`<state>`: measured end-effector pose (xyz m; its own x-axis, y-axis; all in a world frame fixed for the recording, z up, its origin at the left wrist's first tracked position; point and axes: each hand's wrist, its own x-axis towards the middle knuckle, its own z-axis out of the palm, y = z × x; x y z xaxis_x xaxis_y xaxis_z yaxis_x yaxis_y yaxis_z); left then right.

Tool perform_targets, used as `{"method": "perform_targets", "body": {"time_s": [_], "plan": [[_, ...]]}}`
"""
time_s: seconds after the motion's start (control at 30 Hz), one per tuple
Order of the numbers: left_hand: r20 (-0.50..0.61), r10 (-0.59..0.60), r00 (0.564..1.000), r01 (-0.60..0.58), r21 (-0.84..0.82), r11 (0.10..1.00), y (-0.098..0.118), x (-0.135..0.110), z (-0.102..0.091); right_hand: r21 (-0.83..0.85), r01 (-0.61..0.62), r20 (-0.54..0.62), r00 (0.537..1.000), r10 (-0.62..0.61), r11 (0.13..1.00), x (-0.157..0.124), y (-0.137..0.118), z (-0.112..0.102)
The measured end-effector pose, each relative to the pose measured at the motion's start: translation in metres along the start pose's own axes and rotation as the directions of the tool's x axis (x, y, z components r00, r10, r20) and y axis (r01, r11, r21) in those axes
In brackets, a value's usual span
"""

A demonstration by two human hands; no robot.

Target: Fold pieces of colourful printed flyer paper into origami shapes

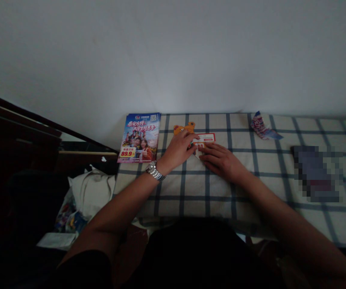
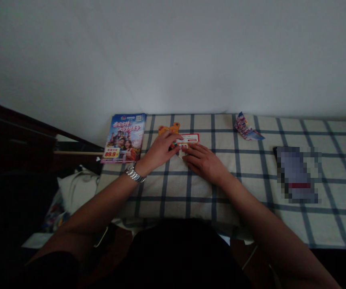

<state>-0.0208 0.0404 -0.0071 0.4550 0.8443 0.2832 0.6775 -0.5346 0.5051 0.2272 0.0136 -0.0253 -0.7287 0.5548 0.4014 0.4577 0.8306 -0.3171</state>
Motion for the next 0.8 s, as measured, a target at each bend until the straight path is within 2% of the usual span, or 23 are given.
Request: {"method": "perform_targets", "body": {"time_s": [0.27, 0.43, 0.6, 0.8], "plan": [[-0.026, 0.032, 0.999, -0.031, 0.037, 0.999, -0.002, -0.001, 0.002, -0.051, 0.008, 0.025, 1.000, -0.007, 0.999, -0.001, 0.000, 0.000], [-0.025, 0.109, 0.994, -0.102, 0.192, 0.976, 0.004, -0.005, -0.002, -0.035, -0.020, 0.026, 0.999, 0.021, 0.999, -0.002, -0.001, 0.000], [0.045, 0.214, 0.976, -0.217, 0.326, 0.920, 0.015, -0.020, -0.010, -0.038, -0.035, 0.022, 0.999, 0.036, 0.999, -0.002, -0.002, 0.001], [0.119, 0.235, 0.965, -0.260, 0.287, 0.922, 0.014, -0.039, -0.015, -0.051, -0.021, 0.023, 0.999, 0.022, 0.998, -0.001, -0.002, 0.000]]}}
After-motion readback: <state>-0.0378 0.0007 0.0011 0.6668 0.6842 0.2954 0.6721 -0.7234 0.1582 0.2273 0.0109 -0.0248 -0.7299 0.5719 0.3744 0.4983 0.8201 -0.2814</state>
